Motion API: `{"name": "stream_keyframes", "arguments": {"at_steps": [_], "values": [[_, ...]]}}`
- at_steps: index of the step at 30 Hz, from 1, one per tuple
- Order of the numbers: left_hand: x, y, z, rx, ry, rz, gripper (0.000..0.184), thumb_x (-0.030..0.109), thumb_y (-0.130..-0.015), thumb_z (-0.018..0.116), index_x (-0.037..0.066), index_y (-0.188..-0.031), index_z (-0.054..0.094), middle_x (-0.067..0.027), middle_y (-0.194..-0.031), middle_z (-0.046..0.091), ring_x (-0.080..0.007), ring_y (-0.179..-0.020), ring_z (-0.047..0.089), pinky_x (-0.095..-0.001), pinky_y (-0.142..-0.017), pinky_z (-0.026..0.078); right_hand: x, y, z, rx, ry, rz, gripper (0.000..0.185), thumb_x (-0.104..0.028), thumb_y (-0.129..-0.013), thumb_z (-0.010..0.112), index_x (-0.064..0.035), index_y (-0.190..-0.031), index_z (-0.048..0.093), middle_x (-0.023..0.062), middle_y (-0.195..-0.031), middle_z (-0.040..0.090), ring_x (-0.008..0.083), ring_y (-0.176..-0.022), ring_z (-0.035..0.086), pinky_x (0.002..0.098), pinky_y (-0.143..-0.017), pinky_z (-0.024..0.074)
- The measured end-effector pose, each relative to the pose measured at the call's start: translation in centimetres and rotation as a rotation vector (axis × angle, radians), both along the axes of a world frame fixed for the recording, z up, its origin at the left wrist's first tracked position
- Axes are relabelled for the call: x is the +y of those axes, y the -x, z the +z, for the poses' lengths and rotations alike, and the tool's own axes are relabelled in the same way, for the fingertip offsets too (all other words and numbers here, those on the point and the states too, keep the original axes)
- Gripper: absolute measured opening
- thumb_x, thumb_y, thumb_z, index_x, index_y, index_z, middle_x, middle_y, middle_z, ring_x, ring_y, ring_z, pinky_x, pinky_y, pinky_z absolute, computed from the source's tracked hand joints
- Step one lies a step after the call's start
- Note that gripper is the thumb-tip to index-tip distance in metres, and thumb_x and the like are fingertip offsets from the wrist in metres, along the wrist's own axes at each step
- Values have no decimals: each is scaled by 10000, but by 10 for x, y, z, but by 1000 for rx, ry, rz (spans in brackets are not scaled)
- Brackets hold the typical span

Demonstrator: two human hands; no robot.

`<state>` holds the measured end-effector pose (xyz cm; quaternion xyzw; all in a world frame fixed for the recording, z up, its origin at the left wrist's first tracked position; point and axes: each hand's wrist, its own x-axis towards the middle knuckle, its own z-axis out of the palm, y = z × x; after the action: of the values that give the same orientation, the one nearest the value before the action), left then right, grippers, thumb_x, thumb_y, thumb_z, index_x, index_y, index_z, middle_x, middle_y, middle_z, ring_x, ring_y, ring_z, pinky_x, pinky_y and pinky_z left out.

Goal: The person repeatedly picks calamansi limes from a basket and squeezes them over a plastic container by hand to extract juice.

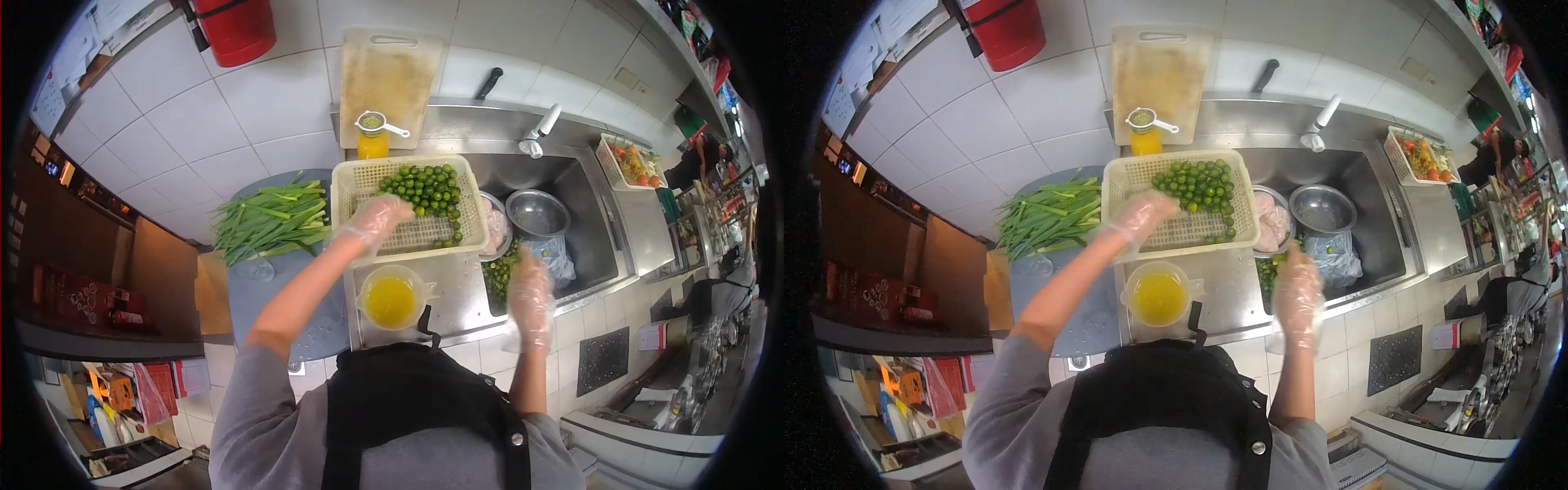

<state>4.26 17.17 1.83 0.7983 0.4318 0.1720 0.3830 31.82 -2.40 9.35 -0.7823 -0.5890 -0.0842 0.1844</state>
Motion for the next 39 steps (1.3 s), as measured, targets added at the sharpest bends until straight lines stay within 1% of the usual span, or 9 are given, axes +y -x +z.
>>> {"name": "stream_keyframes", "arguments": {"at_steps": [2, 5, 8, 13, 20, 24, 30, 32, 39], "values": [[27, -20, -13, 424, -267, -58, 278, 213, -995, 534, 96, -1202, 678, -134, -1268, 641, -318, -1168, 595, -386, -1035, 470, -8, -61, -40, -18, -101, 69, 258, -70, -899, 604, 9, -1140, 645, 199, -1020, 654, 354, -927, 629, 452, -780, 506], [62, -28, -105, 245, -653, -92, 325, 295, -998, 481, 119, -1210, 654, -184, -1286, 611, -343, -1175, 589, -443, -1022, 453, -29, -58, -28, 64, -37, 39, 263, -48, -854, 647, 22, -1107, 649, 205, -979, 647, 373, -894, 624, 461, -778, 503], [70, -40, -105, 293, -240, -89, 302, 200, -1003, 451, 105, -1223, 634, -177, -1308, 597, -347, -1184, 584, -434, -1048, 447, -37, -48, -41, 76, -33, 120, 201, -68, -873, 640, 11, -1056, 665, 195, -923, 653, 369, -874, 625, 465, -769, 500], [56, -40, -90, 472, -311, -162, 305, 229, -987, 491, 66, -1192, 646, -196, -1289, 602, -357, -1172, 591, -430, -1027, 460, -19, -8, -52, 151, 63, 333, 163, -95, -892, 593, -58, -1019, 689, 178, -919, 667, 354, -850, 635, 469, -755, 504], [-64, 14, 7, -56, -489, -192, 359, 307, -978, 546, 76, -1242, 620, -219, -1186, 641, -400, -1149, 577, -463, -1000, 454, 20, 88, -39, 560, -52, 577, 332, -72, -921, 603, -45, -1251, 598, 223, -1106, 635, 414, -1006, 611, 471, -874, 496], [-140, 33, 38, -124, -234, -49, 293, 237, -954, 578, 60, -1185, 610, -193, -1150, 645, -383, -1091, 603, -453, -949, 478, 22, 124, -49, 595, 191, 640, 320, -59, -933, 558, -43, -1252, 590, 240, -1116, 633, 410, -1009, 629, 458, -859, 514], [-175, 39, -8, -215, -66, 182, 256, 180, -947, 598, 23, -1148, 617, -193, -1019, 657, -365, -932, 640, -414, -801, 503, 6, 134, -81, 304, 144, 876, 311, -34, -904, 535, 53, -1201, 564, 282, -1074, 627, 412, -949, 655, 452, -802, 551], [-178, 36, -6, -382, 234, 332, 253, 214, -989, 553, 8, -1113, 631, -186, -992, 659, -326, -899, 643, -405, -792, 504, 6, 134, -95, 251, 138, 886, 295, -33, -896, 543, 56, -1177, 566, 279, -1056, 625, 404, -941, 655, 449, -801, 554], [-169, 38, -24, -218, -130, 151, 295, 251, -1012, 509, -1, -1086, 643, -195, -1019, 665, -347, -884, 638, -423, -776, 502, 8, 136, -113, 190, 51, 835, 124, -50, -929, 515, 29, -1005, 572, 258, -965, 608, 392, -919, 621, 463, -796, 519]]}}
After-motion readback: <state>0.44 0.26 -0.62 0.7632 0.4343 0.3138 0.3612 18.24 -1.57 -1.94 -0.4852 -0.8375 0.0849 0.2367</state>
